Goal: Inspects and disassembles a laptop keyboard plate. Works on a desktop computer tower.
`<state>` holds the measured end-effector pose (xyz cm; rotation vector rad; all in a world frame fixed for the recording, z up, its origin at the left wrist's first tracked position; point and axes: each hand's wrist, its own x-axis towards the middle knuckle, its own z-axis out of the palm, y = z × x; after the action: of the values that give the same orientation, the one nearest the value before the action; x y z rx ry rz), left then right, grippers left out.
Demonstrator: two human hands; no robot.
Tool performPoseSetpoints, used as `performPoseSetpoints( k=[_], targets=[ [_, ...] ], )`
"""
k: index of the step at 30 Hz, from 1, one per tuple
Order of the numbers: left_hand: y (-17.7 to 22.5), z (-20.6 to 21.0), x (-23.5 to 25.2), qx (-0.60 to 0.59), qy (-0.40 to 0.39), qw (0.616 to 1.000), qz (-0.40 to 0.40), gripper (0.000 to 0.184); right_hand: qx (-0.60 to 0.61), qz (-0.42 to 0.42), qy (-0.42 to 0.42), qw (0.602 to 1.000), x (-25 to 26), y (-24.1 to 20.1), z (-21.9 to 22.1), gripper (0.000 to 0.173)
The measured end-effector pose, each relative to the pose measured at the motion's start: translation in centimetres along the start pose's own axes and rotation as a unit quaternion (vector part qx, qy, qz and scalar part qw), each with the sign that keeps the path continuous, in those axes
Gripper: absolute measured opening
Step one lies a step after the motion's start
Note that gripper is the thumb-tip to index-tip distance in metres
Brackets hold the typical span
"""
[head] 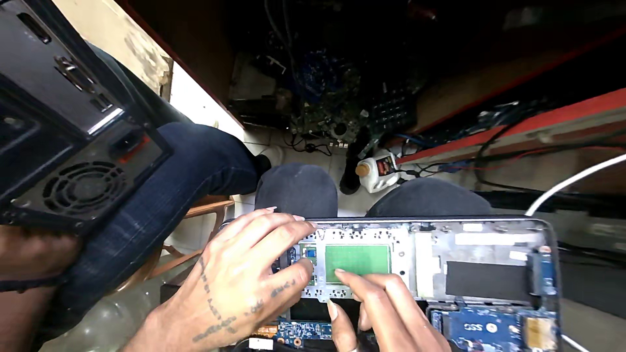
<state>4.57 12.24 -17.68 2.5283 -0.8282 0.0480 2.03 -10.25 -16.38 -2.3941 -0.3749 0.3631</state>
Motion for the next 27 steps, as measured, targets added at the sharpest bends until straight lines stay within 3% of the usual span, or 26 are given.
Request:
performPoseSetpoints(
  k=[8, 15, 27],
  targets=[
    [0.1, 0.6, -0.1, -0.039, 0.024, 0.998, -0.031, 0.014, 0.001, 0.002, 0.007, 1.000, 0.0, 0.0, 0.1, 0.026],
    [1.1, 1.3, 0.1, -0.003, 0.049, 0.996, -0.079, 0.013, 0.000, 0.003, 0.012, 1.000, 0.0, 0.0, 0.2, 0.026],
    [1.1, 1.6, -0.1, 0.027, 0.054, 0.998, -0.027, 0.010, 0.008, 0.006, 0.010, 1.000, -0.1, 0.0, 0.1, 0.027]
  ],
)
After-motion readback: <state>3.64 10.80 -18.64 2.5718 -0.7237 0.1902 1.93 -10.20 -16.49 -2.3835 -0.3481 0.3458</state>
